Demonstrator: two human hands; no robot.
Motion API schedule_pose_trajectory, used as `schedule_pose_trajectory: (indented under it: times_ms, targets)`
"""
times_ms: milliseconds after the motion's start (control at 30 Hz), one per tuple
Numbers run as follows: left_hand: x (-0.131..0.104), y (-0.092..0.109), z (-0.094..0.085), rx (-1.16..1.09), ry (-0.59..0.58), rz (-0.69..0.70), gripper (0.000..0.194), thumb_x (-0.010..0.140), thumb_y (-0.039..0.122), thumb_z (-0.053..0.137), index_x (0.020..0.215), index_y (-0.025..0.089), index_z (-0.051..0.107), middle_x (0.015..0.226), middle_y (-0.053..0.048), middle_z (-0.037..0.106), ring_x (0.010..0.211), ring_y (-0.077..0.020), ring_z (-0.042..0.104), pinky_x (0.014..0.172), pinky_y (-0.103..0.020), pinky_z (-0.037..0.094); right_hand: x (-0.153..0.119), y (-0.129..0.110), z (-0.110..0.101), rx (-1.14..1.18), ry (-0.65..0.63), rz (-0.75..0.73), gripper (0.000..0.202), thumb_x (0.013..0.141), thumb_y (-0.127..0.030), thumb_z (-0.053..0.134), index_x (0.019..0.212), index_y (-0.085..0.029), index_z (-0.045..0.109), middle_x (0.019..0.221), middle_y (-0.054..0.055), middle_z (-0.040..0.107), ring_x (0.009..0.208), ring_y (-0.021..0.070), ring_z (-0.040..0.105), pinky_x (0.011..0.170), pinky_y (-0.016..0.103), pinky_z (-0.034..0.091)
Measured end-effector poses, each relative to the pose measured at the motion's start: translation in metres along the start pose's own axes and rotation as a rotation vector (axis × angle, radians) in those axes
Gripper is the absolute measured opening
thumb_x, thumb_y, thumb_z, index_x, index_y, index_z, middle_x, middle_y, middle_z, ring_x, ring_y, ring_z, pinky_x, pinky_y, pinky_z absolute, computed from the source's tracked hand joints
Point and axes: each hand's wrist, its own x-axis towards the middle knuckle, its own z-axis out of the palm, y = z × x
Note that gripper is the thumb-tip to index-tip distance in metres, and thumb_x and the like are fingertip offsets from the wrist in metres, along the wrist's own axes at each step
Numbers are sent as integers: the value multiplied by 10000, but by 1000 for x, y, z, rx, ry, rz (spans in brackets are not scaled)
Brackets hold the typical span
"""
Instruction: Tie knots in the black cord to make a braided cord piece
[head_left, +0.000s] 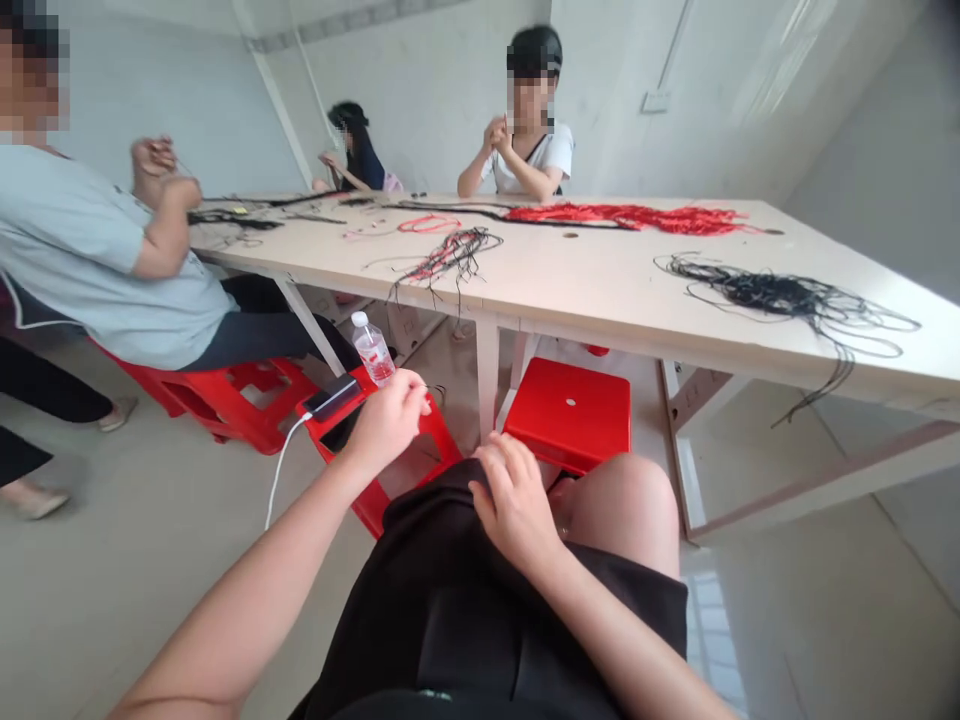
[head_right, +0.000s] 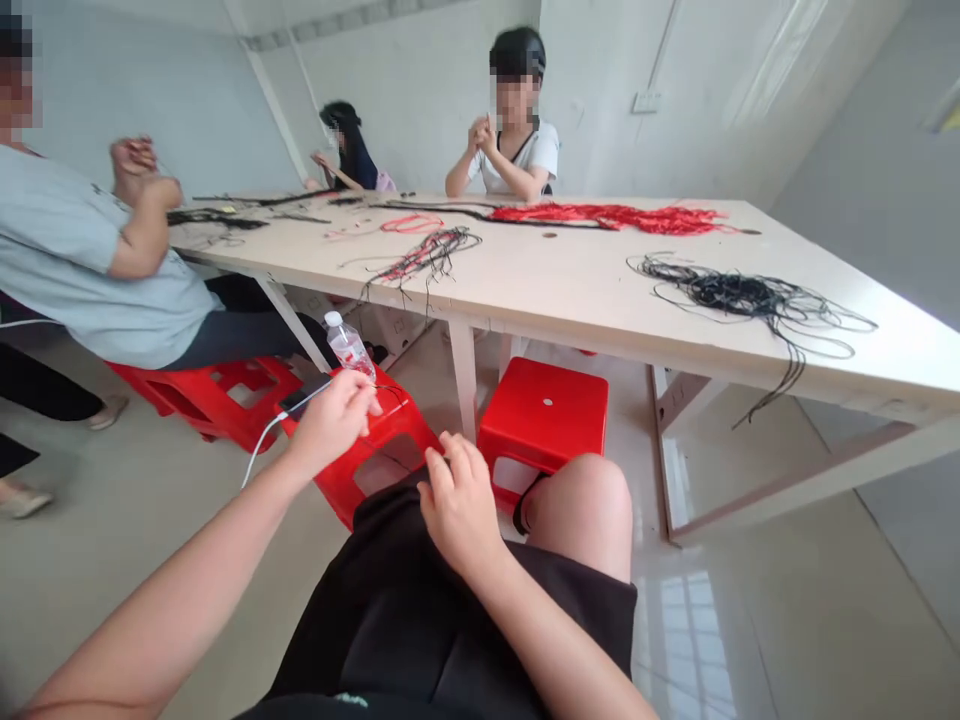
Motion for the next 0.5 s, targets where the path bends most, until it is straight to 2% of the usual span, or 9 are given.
schedule_pose_trajectory:
  times_ms: [67,100,167,233,300,367,433,500]
  targets:
    - [8,3,-25,-43,162,5,176,891,364,375,887,211,462,735,12,617,495,-103,537,545,-244,434,3,-4,12,19,-112,34,326,840,-236,546,1151,-148,589,1246,169,561,1200,298,477,1020,493,387]
    - [10,5,-35,-52,223,20,161,887,358,389,888,212,458,730,16,615,499,-101,541,546,-241,439,2,-3,20,-1,-184,117,372,817,-291,590,1161,-149,586,1261,174,548,1212,320,465,1020,521,371]
    - [13,11,-53,-55,310,67,141,880,348,411,887,214,453,718,22,614,506,-98,552,555,-236,447,0,4,39,-72,-335,364,577,751,-377,662,1265,-157,517,1392,207,416,1285,403,369,991,616,336]
    - [13,16,-70,-50,365,122,138,879,350,422,894,217,456,717,24,618,510,-96,561,559,-233,451,-4,14,54,-58,-495,557,668,735,-341,675,1332,-139,453,1394,235,393,1229,405,442,911,547,433]
    - [14,21,-88,-32,417,162,147,880,357,426,916,219,461,724,23,623,505,-95,557,554,-233,452,-7,19,61,29,-519,557,687,720,-250,662,1348,-95,431,1292,237,492,1166,366,510,892,455,460]
    - [17,25,-110,3,492,183,154,881,363,432,929,220,463,728,25,625,497,-96,544,546,-237,445,-12,17,59,258,-557,494,630,686,-192,651,1291,-107,498,1110,168,620,1007,289,605,821,359,485]
    - [23,30,-131,25,586,203,159,878,374,445,931,226,460,720,29,620,480,-100,519,529,-244,427,-20,9,55,600,-746,467,495,663,-215,658,1154,-170,611,906,66,676,760,195,633,666,275,488]
    - [31,32,-141,-24,626,223,165,872,391,455,924,234,463,731,20,611,490,-112,503,528,-260,411,-27,2,52,876,-958,457,338,648,-264,678,982,-219,693,761,-4,659,589,116,565,552,211,434]
